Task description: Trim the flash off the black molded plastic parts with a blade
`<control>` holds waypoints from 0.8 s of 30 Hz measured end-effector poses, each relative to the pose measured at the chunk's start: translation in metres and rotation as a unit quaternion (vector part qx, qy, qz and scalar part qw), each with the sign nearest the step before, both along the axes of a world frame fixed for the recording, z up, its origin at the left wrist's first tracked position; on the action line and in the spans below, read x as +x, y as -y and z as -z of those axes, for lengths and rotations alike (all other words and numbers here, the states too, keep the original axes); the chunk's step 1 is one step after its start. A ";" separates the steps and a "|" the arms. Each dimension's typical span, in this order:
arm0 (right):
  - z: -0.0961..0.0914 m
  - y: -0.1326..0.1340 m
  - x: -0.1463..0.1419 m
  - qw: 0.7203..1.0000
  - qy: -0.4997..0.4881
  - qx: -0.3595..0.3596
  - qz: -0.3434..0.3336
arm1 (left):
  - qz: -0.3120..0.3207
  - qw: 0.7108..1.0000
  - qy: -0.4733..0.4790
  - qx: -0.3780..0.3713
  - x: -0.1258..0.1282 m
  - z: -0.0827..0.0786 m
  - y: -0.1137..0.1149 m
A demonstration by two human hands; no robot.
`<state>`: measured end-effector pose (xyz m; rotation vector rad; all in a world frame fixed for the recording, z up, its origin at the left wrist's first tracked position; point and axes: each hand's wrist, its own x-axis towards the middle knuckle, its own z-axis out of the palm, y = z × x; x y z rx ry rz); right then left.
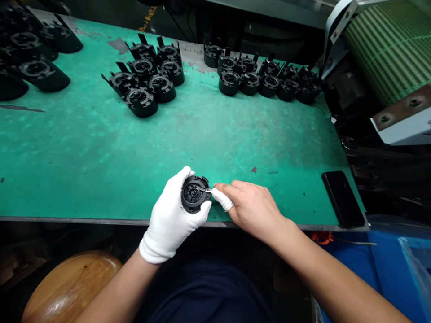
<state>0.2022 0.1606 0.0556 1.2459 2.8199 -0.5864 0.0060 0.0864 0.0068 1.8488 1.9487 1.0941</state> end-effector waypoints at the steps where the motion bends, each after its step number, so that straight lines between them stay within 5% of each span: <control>1: 0.000 0.000 0.000 1.000 -0.003 0.003 -0.001 | -0.001 1.000 0.000 0.000 0.000 0.000 0.000; 18: 0.000 0.008 -0.009 0.993 0.068 0.097 0.030 | -0.044 0.999 -0.009 0.027 0.010 0.002 0.000; 24: 0.003 0.009 -0.008 0.997 0.012 0.052 0.054 | -0.072 0.996 -0.015 0.045 0.018 0.005 -0.001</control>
